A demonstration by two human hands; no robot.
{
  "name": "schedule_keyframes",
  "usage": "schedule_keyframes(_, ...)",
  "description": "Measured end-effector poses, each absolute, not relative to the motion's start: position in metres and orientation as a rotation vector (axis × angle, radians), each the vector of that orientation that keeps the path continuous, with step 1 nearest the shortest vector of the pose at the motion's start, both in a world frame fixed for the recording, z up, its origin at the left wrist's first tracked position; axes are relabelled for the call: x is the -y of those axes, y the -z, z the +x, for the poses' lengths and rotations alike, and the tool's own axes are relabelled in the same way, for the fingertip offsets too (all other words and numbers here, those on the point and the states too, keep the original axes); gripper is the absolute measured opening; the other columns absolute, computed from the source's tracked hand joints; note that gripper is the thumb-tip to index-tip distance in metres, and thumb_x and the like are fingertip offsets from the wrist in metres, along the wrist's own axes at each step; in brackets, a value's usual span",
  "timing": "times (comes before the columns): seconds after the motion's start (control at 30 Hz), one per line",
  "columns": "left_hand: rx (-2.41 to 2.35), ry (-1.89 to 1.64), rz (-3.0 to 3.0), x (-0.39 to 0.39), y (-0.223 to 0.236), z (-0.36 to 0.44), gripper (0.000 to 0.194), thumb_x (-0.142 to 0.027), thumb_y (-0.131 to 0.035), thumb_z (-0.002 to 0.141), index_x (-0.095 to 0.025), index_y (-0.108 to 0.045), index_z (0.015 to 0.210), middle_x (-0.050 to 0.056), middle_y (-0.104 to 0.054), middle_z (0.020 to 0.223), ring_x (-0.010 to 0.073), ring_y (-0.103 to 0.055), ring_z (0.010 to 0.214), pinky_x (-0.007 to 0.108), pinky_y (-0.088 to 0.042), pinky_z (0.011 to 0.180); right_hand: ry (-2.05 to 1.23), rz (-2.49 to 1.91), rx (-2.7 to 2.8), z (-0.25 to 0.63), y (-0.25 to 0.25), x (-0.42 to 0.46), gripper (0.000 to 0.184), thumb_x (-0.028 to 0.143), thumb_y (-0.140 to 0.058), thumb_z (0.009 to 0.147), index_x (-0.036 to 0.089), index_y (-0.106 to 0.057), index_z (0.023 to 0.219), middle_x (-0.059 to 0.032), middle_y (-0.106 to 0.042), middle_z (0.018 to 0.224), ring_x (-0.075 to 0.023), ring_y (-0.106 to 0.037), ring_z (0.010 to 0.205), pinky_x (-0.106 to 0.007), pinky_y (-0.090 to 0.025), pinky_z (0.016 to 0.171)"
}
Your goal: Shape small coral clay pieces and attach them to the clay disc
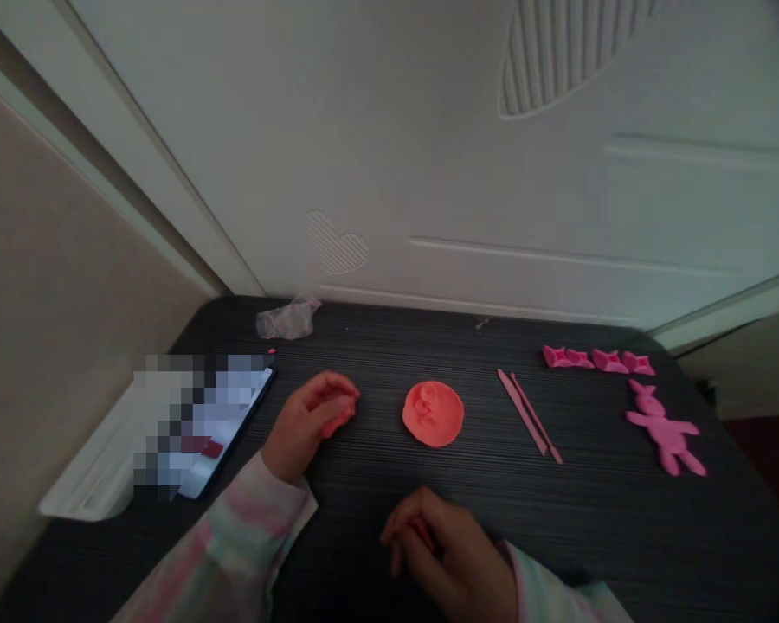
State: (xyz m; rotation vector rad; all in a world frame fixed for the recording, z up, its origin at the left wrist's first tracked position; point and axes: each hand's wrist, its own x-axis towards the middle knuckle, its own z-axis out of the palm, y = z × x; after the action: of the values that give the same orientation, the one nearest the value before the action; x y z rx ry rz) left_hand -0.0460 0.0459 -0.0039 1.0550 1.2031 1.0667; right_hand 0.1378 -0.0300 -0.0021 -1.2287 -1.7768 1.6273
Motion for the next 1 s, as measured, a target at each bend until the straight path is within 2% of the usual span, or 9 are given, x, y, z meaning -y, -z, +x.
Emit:
schedule_keyframes(0.13, -1.52, -1.0, 1.892, -0.043, 0.011, -0.043, 0.02, -0.019, -0.05, 0.071, -0.016, -0.056, 0.09, 0.006, -0.058, 0.089, 0.0172, -0.052, 0.084, 0.033, -0.042, 0.078, -1.666, -1.249, 1.647, 0.14, 0.001, 0.023, 0.019, 0.011, -0.036, 0.069, 0.015, -0.055, 0.071, 0.0015, -0.048, 0.057, -0.0087, -0.044, 0.053, -0.021, -0.033, 0.052)
schedule_keyframes(0.27, -1.565, -0.726, 2.365, -0.043, 0.017, -0.041, 0.026, -0.014, -0.044, 0.073, -0.014, -0.058, 0.095, 0.009, -0.059, 0.097, 0.0214, -0.049, 0.095, 0.04, -0.04, 0.085, -1.923, -1.101, 1.356, 0.144, 0.004, 0.016, 0.016, 0.012, -0.04, 0.057, 0.014, -0.055, 0.058, 0.001, -0.045, 0.055, -0.0083, -0.041, 0.054, -0.021, -0.029, 0.051)
schedule_keyframes(0.33, -1.57, -0.655, 2.435, -0.043, 0.017, -0.041, 0.029, -0.013, -0.043, 0.072, -0.015, -0.058, 0.096, 0.009, -0.058, 0.099, 0.0214, -0.049, 0.096, 0.04, -0.041, 0.085, -2.008, -1.016, 1.182, 0.143, 0.008, 0.016, 0.014, 0.02, -0.044, 0.061, 0.013, -0.055, 0.056, 0.0024, -0.042, 0.049, -0.007, -0.037, 0.047, -0.021, -0.026, 0.047)
schedule_keyframes(0.43, -1.554, -0.648, 2.454, -0.041, 0.016, -0.04, 0.031, -0.011, -0.042, 0.072, -0.015, -0.057, 0.098, 0.008, -0.058, 0.1, 0.0198, -0.05, 0.095, 0.038, -0.042, 0.084, -2.021, -0.96, 0.946, 0.139, 0.013, 0.017, 0.031, 0.04, -0.044, 0.074, 0.015, -0.05, 0.056, 0.0079, -0.029, 0.037, -0.0043, -0.024, 0.035, -0.02, -0.018, 0.038)
schedule_keyframes(0.57, -1.54, -0.696, 2.437, -0.039, 0.015, -0.037, 0.033, -0.009, -0.043, 0.07, -0.014, -0.055, 0.1, 0.007, -0.058, 0.1, 0.0184, -0.049, 0.095, 0.035, -0.042, 0.085, -1.993, -0.982, 0.756, 0.132, 0.014, 0.018, 0.034, 0.051, -0.043, 0.076, 0.019, -0.04, 0.063, 0.0131, -0.02, 0.034, -0.0023, -0.012, 0.029, -0.018, -0.012, 0.031)
schedule_keyframes(0.7, -1.548, -0.735, 2.446, -0.038, 0.018, -0.034, 0.033, -0.01, -0.043, 0.07, -0.014, -0.055, 0.1, 0.008, -0.058, 0.099, 0.0186, -0.049, 0.095, 0.034, -0.042, 0.085, -1.898, -0.979, 0.857, 0.129, 0.015, 0.018, 0.027, 0.045, -0.047, 0.074, 0.021, -0.039, 0.084, 0.014, -0.029, 0.04, -0.0021, -0.017, 0.029, -0.016, -0.015, 0.03)
schedule_keyframes(0.83, -1.582, -0.678, 2.503, -0.036, 0.02, -0.033, 0.032, -0.012, -0.044, 0.069, -0.013, -0.056, 0.099, 0.008, -0.059, 0.098, 0.02, -0.05, 0.093, 0.036, -0.041, 0.085, -1.742, -0.993, 1.089, 0.129, 0.019, 0.017, 0.027, 0.028, -0.042, 0.074, 0.023, -0.036, 0.099, 0.0096, -0.042, 0.058, -0.0027, -0.027, 0.032, -0.016, -0.023, 0.031)
schedule_keyframes(0.93, -1.604, -0.678, 2.568, -0.033, 0.019, -0.031, 0.031, -0.015, -0.044, 0.069, -0.014, -0.057, 0.097, 0.008, -0.06, 0.095, 0.0202, -0.051, 0.091, 0.036, -0.042, 0.083, -1.68, -1.014, 1.213, 0.13, 0.021, 0.017, 0.036, 0.012, -0.04, 0.064, 0.023, -0.042, 0.098, 0.0068, -0.045, 0.07, -0.0019, -0.034, 0.036, -0.017, -0.026, 0.034)
schedule_keyframes(1.0, -1.617, -0.683, 2.564, -0.029, 0.018, -0.029, 0.031, -0.016, -0.044, 0.069, -0.014, -0.057, 0.097, 0.008, -0.06, 0.096, 0.0207, -0.051, 0.092, 0.035, -0.041, 0.085, -1.684, -1.036, 1.224, 0.131, 0.02, 0.017, 0.033, 0.008, -0.039, 0.059, 0.02, -0.05, 0.088, 0.0051, -0.047, 0.073, -0.0016, -0.036, 0.039, -0.018, -0.027, 0.036)
